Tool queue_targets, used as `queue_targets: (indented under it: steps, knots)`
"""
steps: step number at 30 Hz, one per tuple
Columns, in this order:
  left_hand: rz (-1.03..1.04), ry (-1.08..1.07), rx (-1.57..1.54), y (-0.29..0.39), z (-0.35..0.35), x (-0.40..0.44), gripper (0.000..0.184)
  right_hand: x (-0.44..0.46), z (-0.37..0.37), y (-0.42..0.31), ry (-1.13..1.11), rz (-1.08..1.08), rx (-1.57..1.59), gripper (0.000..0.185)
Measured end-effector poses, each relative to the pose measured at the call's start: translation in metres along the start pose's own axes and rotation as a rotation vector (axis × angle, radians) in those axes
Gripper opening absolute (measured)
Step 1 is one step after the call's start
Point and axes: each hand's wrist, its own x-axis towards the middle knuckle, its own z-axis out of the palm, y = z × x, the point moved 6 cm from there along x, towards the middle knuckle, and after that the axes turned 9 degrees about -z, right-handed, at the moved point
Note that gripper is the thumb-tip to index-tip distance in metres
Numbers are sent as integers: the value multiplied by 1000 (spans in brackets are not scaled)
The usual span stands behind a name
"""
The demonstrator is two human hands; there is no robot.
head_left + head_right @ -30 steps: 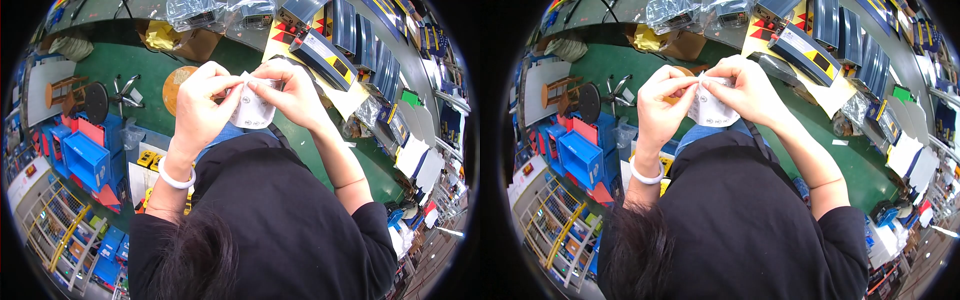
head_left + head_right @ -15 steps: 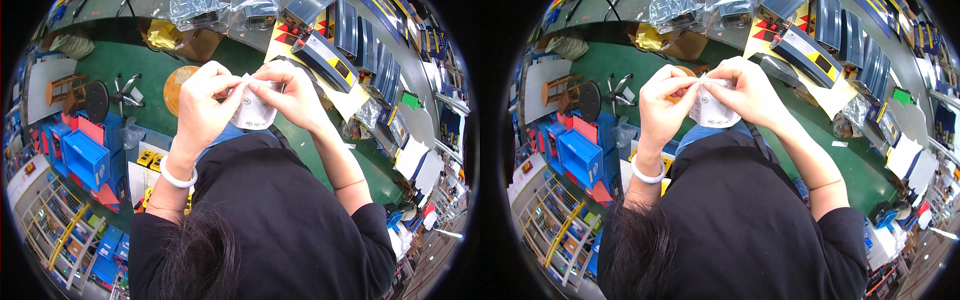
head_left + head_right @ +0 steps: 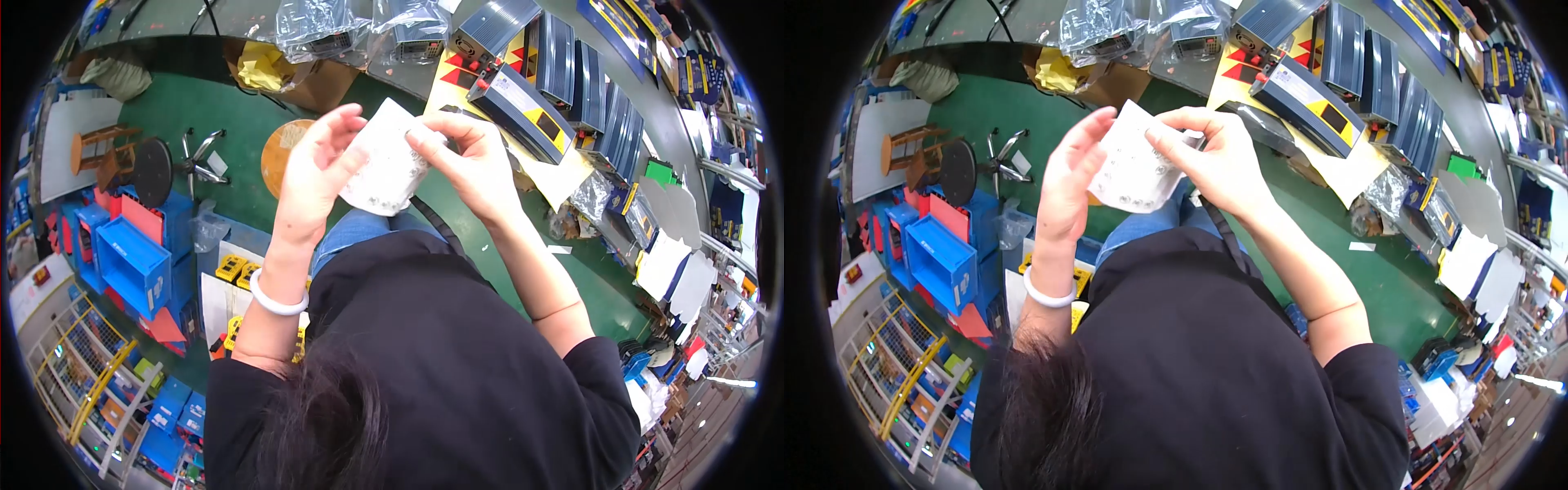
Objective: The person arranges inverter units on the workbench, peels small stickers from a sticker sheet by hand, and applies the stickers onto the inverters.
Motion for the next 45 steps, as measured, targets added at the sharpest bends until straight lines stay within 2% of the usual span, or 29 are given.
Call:
queue_targets:
  steps: [1, 4, 5, 8, 9, 12, 13, 16, 17, 18, 20, 23, 29, 45]
  knots:
    - [-88, -91, -71, -6, 3, -3, 47, 0, 0, 3, 17, -34, -25, 20]
    - [-223, -96, -674, -24, 2, -6, 46, -3, 2, 11, 141, -64, 54, 21]
    - [-193, -112, -791, -23, 7, -6, 44, -4, 2, 12, 168, -66, 95, 21]
    - [-116, -52, -543, -32, 14, -16, 43, -5, 5, 17, 190, -46, 131, 21]
    - [-63, 49, -332, -27, 17, -17, 40, -8, 6, 19, 183, -29, 131, 21]
    - [-68, 28, -330, -24, 15, -12, 36, -6, 3, 20, 146, 29, 137, 21]
    - [-91, -2, -335, -24, 13, -10, 33, -2, 1, 16, 134, -49, 46, 22]
    - [-89, -25, -186, -18, 8, -9, 38, -2, -12, -28, 213, -577, -422, 26]
    - [-75, -7, -163, -17, 8, -9, 38, -3, -14, -42, 177, -758, -716, 26]
    - [-81, -5, -198, -19, 7, -9, 37, -4, -11, -52, 136, -850, -963, 20]
    - [-95, -4, -263, -23, 8, -10, 36, 2, -11, -52, 0, -830, -1016, 12]
    - [-146, -120, -285, -17, 18, -10, 37, 8, -14, -51, -97, -748, -1007, 9]
    - [-189, -186, -352, -19, 16, -9, 36, 10, -17, -50, -213, -625, -950, 10]
    - [-235, -245, -419, -16, 17, -7, 39, 12, -8, -66, -307, -660, -941, 11]
